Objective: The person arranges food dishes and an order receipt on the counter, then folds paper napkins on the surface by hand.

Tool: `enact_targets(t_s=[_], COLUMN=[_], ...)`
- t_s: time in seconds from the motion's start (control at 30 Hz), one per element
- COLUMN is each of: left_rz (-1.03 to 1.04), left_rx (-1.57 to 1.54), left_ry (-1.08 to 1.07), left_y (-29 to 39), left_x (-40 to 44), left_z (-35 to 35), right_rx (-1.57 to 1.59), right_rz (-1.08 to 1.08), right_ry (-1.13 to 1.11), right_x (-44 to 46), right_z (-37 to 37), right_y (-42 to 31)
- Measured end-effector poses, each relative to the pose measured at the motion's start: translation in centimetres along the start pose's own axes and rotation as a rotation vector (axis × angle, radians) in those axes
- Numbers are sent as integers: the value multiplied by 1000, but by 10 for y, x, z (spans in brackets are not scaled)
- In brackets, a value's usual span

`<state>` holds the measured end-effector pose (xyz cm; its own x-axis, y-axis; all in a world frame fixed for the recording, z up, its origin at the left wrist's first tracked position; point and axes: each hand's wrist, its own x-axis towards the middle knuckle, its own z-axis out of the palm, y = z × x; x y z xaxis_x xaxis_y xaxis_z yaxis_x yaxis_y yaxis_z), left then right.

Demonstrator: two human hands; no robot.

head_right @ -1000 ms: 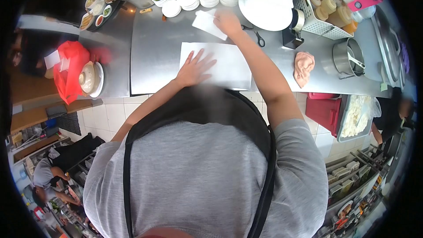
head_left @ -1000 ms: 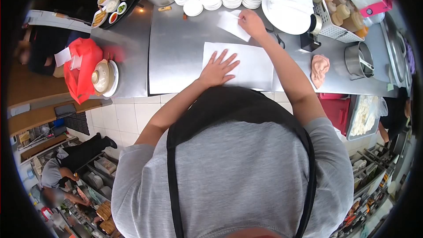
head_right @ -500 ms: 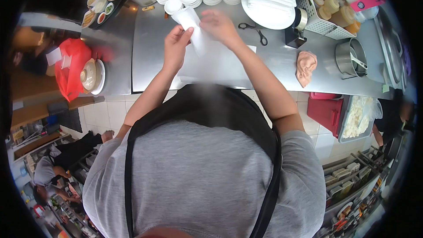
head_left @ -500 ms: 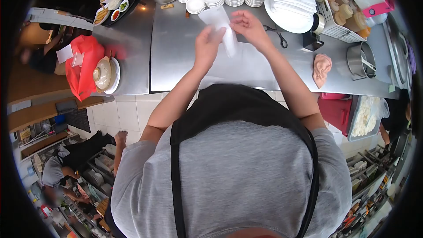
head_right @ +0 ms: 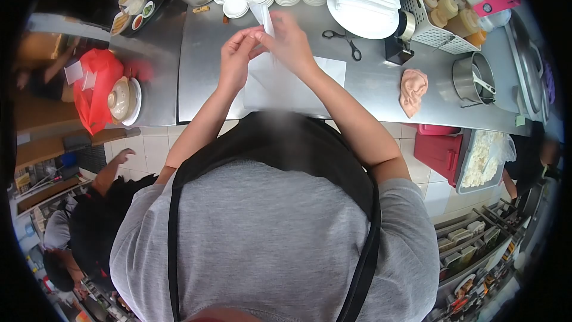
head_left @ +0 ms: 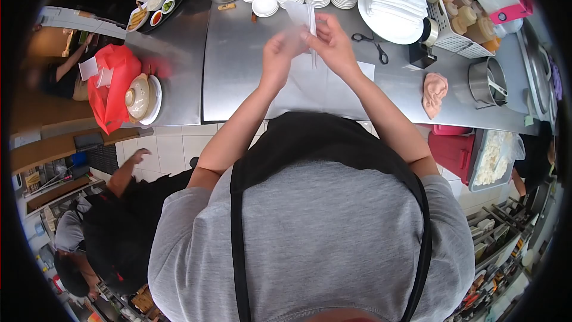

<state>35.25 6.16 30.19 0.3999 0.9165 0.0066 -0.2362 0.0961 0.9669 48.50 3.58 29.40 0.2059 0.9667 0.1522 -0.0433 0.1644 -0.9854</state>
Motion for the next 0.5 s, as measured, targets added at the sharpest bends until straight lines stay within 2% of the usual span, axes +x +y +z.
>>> enact_targets(t_s=[0.13,0.3,0.5], left_rz=[-1,-13,-43], left_rx=[-57,16,-45], left_ry=[9,66,55], left_y=[-4,-10,-17], left_x=[4,10,16], left_z=[-1,0,-10], right_rx=[-88,-399,-234], right_rz=[12,-108,-112], right_ry=[-1,-21,-31], right_x=[1,-6,1], right_z=[-2,4,1], right_y=[4,-6,16])
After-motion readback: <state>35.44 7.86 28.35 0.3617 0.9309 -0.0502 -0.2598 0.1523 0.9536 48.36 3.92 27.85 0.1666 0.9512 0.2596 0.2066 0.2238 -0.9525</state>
